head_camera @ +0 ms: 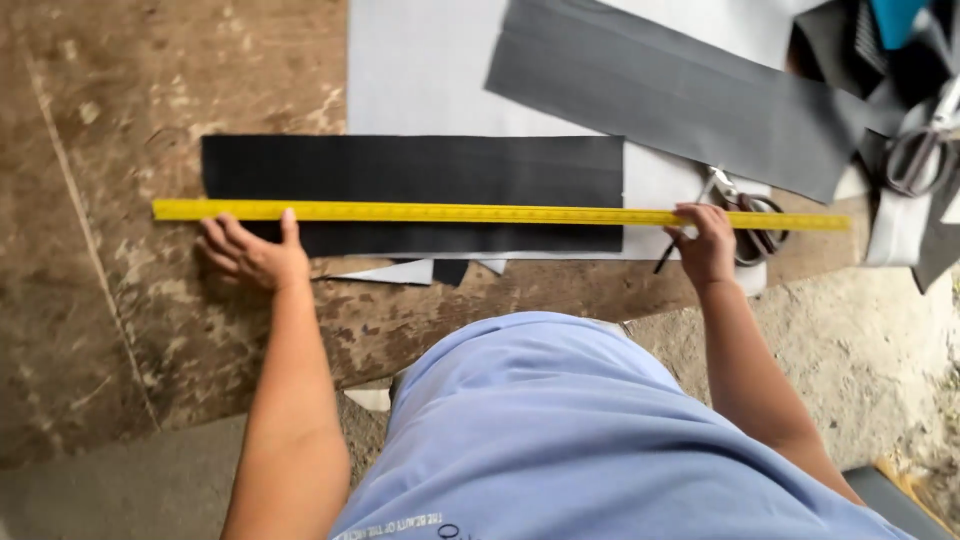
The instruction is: Measuring, marking, and cutting strips of fabric using a ruler, pen, and scissors on a workbench.
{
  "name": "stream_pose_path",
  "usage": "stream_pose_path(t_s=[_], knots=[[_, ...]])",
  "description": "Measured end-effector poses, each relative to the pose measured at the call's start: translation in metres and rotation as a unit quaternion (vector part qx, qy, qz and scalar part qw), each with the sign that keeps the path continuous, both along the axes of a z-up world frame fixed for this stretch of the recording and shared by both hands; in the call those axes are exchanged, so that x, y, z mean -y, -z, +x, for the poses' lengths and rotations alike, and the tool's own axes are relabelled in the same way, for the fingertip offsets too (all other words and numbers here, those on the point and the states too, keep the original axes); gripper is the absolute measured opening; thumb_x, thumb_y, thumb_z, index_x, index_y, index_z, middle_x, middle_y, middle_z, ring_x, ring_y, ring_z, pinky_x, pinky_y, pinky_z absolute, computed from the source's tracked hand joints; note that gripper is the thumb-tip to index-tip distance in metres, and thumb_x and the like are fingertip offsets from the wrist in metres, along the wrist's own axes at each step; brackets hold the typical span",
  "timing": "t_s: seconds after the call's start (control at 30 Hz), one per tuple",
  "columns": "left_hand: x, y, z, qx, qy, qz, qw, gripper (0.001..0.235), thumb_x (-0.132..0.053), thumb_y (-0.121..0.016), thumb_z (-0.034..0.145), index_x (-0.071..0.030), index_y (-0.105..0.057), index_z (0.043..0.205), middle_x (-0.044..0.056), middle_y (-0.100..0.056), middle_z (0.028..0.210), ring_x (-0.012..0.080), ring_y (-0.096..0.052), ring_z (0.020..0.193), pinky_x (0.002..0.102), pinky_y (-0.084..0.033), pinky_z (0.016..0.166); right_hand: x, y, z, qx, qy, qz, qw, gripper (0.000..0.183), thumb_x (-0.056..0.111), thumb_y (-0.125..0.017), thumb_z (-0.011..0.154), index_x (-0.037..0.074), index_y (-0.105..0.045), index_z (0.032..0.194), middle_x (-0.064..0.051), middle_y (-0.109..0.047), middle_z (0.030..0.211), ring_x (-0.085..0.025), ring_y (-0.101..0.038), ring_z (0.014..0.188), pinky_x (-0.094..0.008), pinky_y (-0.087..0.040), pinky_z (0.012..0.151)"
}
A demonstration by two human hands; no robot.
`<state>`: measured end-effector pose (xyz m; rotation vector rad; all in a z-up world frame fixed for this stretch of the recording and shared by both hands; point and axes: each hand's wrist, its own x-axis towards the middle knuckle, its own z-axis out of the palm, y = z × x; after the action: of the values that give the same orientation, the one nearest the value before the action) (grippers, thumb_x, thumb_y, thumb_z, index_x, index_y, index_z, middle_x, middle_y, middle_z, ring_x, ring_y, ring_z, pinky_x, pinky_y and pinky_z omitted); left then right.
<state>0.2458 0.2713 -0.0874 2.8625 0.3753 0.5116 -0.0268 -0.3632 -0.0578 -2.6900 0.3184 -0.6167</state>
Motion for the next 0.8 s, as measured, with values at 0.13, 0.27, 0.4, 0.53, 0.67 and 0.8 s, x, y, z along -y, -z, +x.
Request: stream_pose_path(t_s=[0.13,0.27,0.4,0.53,0.67,0.8], knots=[[-0.004,-0.002,0.000,0.010,0.014,0.034,0.999,0.090,-0.073,-0.080,0.091,-0.011,-0.047,0.148,0.014,-0.037,0.157,0.0427,-0.034,0.142,0.066,-0.033,0.104,0.006,0.011,0.006,-0.017,-0.007,0.018,1.000,0.032,0.019,-0.091,0.082,0.021,-0.071,0.106,0.002,-0.076,0.107,-0.030,-0.068,0.107,-0.049,-0.048,0.107],[-0.002,-0.006,-0.002,-0.001,0.014,0.039,0.999,0.083,-0.076,-0.070,0.096,-0.017,-0.047,0.150,0.015,-0.036,0.156,0.0433,-0.034,0.142,0.068,-0.030,0.108,0.008,0.002,0.017,-0.030,-0.026,0.030,0.999,0.032,0.016,-0.090,0.081,0.020,-0.070,0.106,0.000,-0.076,0.108,-0.029,-0.068,0.106,-0.047,-0.049,0.106],[0.002,-0.012,-0.003,-0.003,0.006,0.050,0.999,0.080,-0.072,-0.073,0.095,-0.018,-0.049,0.149,0.015,-0.036,0.156,0.0439,-0.035,0.141,0.067,-0.031,0.105,0.009,-0.005,0.021,-0.043,-0.042,0.027,0.998,0.031,0.018,-0.090,0.083,0.020,-0.070,0.106,0.001,-0.075,0.107,-0.029,-0.069,0.106,-0.046,-0.050,0.105],[0.001,-0.007,-0.002,0.005,0.000,0.051,0.999,0.081,-0.073,-0.078,0.091,-0.021,-0.051,0.148,0.013,-0.035,0.157,0.0436,-0.036,0.140,0.066,-0.035,0.102,0.009,-0.008,0.023,-0.081,-0.029,0.022,0.996,0.032,0.018,-0.091,0.082,0.019,-0.071,0.108,-0.002,-0.074,0.104,-0.030,-0.069,0.103,-0.044,-0.054,0.101],[0.002,0.002,-0.001,0.028,-0.025,0.048,0.998,0.087,-0.069,-0.088,0.077,-0.026,-0.054,0.145,0.009,-0.035,0.159,0.0429,-0.040,0.139,0.066,-0.040,0.096,-0.012,-0.046,0.045,-0.115,-0.047,0.059,0.990,0.045,0.016,-0.091,0.079,0.011,-0.070,0.119,-0.015,-0.071,0.107,-0.045,-0.066,0.105,-0.056,-0.052,0.099],[0.004,0.005,-0.001,0.040,-0.054,0.032,0.997,0.092,-0.064,-0.091,0.067,-0.027,-0.054,0.143,0.010,-0.035,0.159,0.0478,-0.044,0.135,0.066,-0.042,0.088,-0.059,-0.058,0.111,-0.049,-0.096,0.052,0.993,0.012,0.018,-0.078,0.112,0.017,-0.073,0.123,-0.009,-0.069,0.104,-0.034,-0.067,0.099,-0.045,-0.053,0.097]])
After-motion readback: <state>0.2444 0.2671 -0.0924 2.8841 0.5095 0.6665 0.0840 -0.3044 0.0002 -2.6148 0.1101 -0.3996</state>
